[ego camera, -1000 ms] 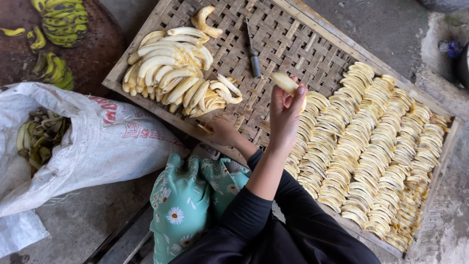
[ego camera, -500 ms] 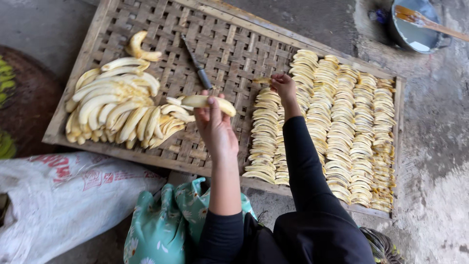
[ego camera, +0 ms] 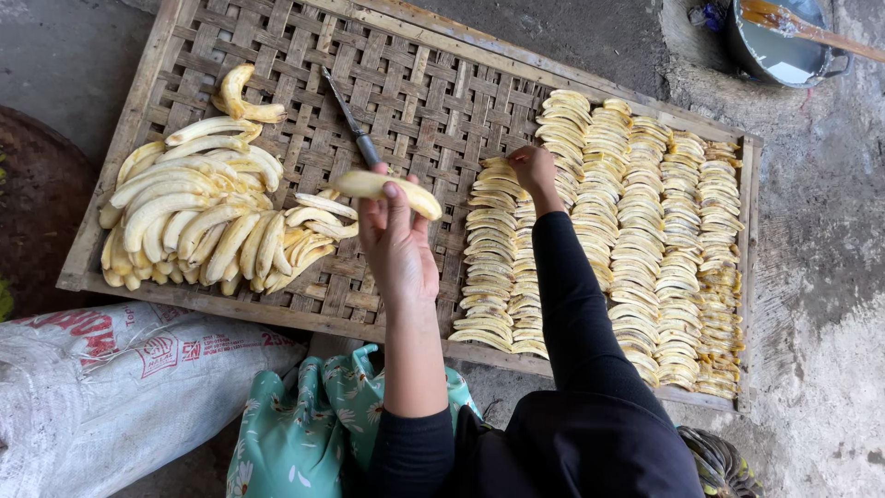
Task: The person sits on the ground and arranges peeled banana halves in neat rows on a woven bamboo drying tray, picking each piece from a pile at the left side of the tray and placing it into the rows. A knife rests on the tray and a sack of peels sits beside the work area.
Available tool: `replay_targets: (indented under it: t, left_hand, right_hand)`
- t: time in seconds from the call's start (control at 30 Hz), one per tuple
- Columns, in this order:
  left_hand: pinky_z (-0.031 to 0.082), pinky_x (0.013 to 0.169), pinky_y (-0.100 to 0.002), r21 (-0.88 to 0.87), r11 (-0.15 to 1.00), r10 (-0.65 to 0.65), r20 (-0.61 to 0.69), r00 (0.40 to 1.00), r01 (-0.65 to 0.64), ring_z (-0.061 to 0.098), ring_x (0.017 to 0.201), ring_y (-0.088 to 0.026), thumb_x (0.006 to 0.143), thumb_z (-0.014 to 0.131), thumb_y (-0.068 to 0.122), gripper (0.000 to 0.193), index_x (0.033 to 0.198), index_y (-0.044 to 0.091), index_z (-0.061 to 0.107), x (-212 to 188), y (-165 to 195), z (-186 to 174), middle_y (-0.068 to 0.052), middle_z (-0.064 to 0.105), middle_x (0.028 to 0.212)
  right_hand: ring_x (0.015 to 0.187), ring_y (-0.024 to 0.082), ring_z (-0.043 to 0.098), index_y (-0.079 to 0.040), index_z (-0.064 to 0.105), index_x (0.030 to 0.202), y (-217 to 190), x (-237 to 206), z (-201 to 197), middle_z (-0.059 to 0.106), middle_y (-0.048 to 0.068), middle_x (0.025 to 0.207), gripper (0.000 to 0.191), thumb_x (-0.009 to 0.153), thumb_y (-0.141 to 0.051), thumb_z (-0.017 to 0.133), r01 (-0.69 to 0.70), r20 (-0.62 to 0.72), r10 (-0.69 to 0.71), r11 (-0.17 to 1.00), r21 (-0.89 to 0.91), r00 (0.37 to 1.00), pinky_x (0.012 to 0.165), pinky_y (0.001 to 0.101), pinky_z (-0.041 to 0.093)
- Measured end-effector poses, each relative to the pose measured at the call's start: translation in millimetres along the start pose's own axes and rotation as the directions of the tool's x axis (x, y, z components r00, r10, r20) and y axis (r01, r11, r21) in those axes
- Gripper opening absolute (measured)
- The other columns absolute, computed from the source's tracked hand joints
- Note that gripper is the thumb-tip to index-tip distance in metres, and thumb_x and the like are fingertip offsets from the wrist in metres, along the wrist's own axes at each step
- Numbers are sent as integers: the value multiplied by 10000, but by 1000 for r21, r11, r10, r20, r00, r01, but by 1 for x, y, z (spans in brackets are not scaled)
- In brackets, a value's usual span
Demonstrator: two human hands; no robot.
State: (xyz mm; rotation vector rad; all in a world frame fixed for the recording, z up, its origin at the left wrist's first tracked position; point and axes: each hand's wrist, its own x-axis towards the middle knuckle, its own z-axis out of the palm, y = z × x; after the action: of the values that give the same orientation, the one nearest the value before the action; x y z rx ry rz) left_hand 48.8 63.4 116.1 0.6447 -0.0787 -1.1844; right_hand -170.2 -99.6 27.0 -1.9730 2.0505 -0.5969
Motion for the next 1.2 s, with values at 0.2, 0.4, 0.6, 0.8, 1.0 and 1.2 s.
replay_targets:
  t: [0.2,0.4,0.6,0.8,1.0,1.2]
  left_hand:
    - [585,991,-354,170,985,-31,86,996,16,657,1111,-172,963,702,137,406,1338,42,582,22,-59,-16,-70,676,1137]
    - [559,876,-337,300,952,-61,-6,998,60,658,984,-148,944,737,160,315,1186,-13,637,40,-118,-48,-72,682,1061]
    - [576,806,-322,418,873,-156,-249,956,251,655,891,-139,960,682,225,286,1168,31,650,68,-145,-76,-41,680,994]
    - [566,771,-311,572,794,-163,-124,979,205,627,827,-133,996,607,109,333,1317,37,563,96,-150,-85,-62,641,993]
    - [603,809,-295,620,732,-222,-178,959,284,725,926,-143,1032,541,140,337,1362,94,594,96,-138,-66,-64,708,1102]
    - [604,833,-311,815,557,-64,-147,987,157,741,988,-184,1007,605,128,284,1280,73,657,89,-128,-55,-95,724,1137]
  right_hand:
    - [1112,159,673,-57,617,1336,-31,-36,-29,725,68,1208,397,1036,-316,622,-202,327,-341,353,913,882,940,311,555]
    - [969,141,686,1,624,1264,-66,-72,-64,713,80,1068,304,972,-36,702,123,334,-561,625,771,758,873,300,581]
    - [764,142,679,-19,673,1232,-16,-14,-40,736,53,941,226,1015,-66,628,-67,385,-380,633,771,841,684,310,584]
    - [894,151,722,-48,741,1116,11,46,-26,772,62,967,161,969,-15,686,163,230,-288,881,445,930,788,306,580]
    - [837,168,730,-94,782,1046,24,50,-5,779,67,919,167,885,-55,756,91,326,-165,969,230,931,773,338,580]
    - [913,206,727,-87,772,1110,22,39,3,736,99,1014,171,940,-87,754,144,253,-195,968,208,948,816,352,590]
